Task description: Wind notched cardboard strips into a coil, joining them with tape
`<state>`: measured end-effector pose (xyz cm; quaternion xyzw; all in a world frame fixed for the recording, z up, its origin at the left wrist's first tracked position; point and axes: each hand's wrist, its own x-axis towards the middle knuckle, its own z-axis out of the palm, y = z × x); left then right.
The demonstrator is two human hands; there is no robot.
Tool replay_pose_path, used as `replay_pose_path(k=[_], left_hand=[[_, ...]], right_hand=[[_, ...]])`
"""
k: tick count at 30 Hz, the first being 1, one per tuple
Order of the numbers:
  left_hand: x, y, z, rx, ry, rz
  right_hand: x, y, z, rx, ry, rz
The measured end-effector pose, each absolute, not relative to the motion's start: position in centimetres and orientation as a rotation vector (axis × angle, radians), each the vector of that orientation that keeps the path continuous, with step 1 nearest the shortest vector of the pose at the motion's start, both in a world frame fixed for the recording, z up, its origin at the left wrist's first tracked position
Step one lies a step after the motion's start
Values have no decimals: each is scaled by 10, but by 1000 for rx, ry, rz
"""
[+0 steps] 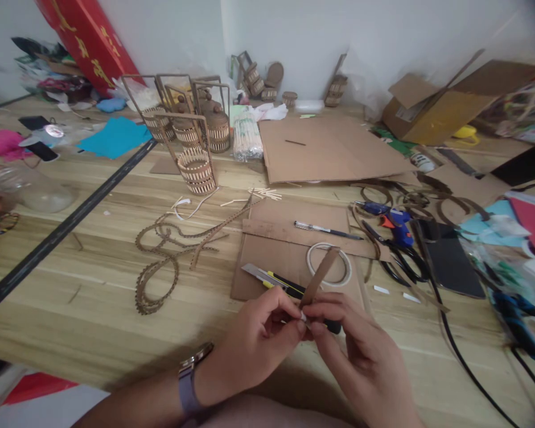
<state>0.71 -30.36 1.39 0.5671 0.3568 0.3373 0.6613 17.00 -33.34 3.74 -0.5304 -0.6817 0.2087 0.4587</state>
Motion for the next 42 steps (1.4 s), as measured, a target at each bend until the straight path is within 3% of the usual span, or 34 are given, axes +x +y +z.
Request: replay_pose_path(k=[20, 42], left_hand=[[5, -308, 17, 1336, 856, 749], [1, -308, 22, 1942, 1024, 753]], right_hand=[[168, -336, 37, -1383, -1638, 542], [169, -335, 30, -1433, -1720, 463]])
